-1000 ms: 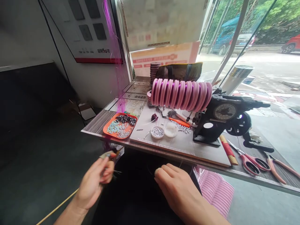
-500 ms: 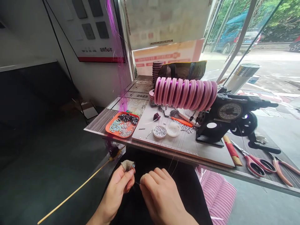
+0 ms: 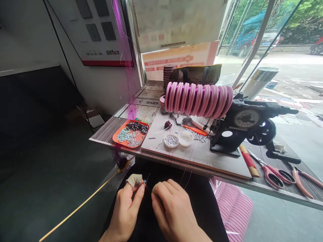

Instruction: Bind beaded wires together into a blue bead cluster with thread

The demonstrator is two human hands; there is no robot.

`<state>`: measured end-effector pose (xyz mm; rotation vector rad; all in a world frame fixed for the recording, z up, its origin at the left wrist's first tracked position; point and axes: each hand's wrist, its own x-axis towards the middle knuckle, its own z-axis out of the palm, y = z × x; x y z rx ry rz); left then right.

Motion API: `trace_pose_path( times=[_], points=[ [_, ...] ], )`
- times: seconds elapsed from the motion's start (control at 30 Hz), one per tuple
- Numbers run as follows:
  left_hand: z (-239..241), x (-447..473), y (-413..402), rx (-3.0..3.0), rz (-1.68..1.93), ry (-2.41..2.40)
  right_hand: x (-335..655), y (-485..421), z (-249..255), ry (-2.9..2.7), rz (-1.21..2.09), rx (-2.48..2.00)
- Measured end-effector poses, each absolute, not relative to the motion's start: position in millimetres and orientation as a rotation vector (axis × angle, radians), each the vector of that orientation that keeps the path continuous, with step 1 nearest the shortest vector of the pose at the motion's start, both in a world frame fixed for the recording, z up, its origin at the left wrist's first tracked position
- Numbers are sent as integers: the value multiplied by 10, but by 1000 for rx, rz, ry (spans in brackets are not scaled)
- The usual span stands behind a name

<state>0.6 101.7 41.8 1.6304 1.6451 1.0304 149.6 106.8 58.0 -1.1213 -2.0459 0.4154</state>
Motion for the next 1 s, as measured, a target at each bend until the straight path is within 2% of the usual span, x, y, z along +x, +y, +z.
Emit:
trace_pose_path(
  times=[0.2, 0.43, 0.67, 1.0],
  points=[
    [383, 4, 975, 2003, 1076, 1707, 1444, 1088, 545, -1937, 424, -1215],
    [359, 17, 974, 2024, 1015, 1750, 1425, 1073, 528, -1884, 472, -1235],
    [329, 2, 959, 1717, 1107, 1759, 1444, 1112, 478, -1878, 495, -1314],
    [365, 15, 1039, 1366, 1162, 1516, 1454, 1087, 489, -1908, 497, -1291]
  ],
)
